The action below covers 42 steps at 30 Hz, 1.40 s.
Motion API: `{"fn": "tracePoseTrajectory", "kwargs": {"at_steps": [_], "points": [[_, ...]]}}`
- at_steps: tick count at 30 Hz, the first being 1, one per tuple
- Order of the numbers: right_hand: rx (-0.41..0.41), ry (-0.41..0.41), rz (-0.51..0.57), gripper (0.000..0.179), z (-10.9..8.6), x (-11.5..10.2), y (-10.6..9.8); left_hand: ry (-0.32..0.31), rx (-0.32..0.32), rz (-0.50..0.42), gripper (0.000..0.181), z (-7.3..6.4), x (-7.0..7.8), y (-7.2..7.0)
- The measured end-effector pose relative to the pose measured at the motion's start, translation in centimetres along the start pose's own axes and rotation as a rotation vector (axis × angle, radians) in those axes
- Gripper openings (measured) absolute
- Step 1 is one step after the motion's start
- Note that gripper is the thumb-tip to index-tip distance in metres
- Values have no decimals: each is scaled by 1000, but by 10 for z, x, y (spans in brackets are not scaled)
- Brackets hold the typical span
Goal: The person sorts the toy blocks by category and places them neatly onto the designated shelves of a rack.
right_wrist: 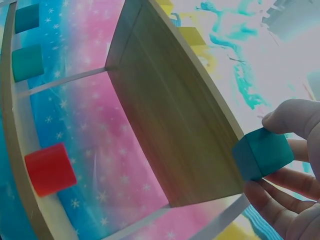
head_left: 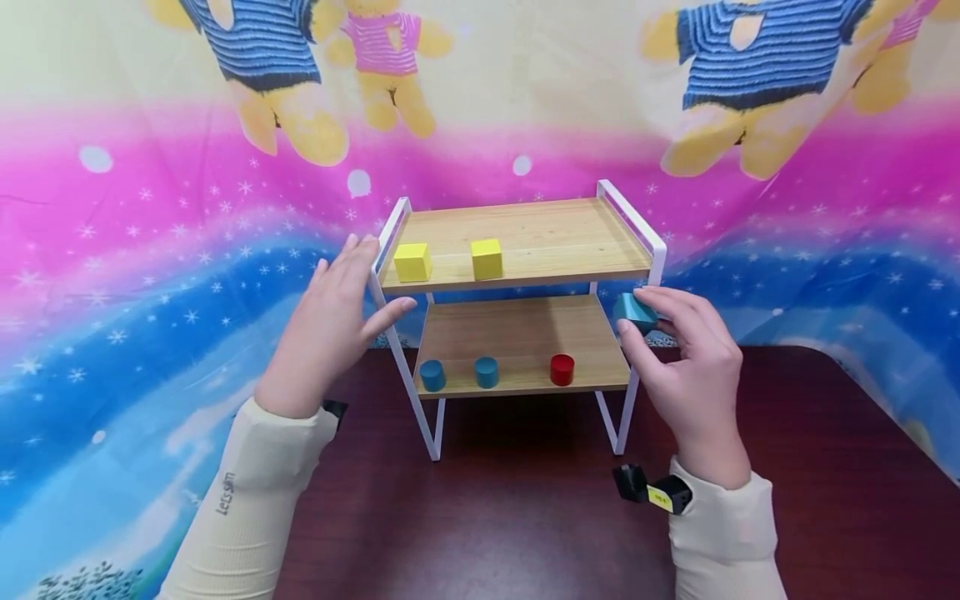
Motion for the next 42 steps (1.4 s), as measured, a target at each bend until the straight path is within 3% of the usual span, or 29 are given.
{"fn": "tracePoseTrajectory", "kwargs": {"at_steps": [22, 42], "points": [[-49, -70, 7, 41, 27, -15, 16, -27, -3, -2, 85, 4, -1, 3], [-60, -76, 50, 41, 42, -23, 33, -27, 0, -5, 85, 4, -1, 3]]}}
Point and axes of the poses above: each hand's wrist, its own z-axis towards the middle knuckle, its own y-axis out of the palm, x = y × z, the point moved 5 cm from there along z, towards the middle knuckle, and after that the axes turned 15 degrees about x, right-handed, at the moved point
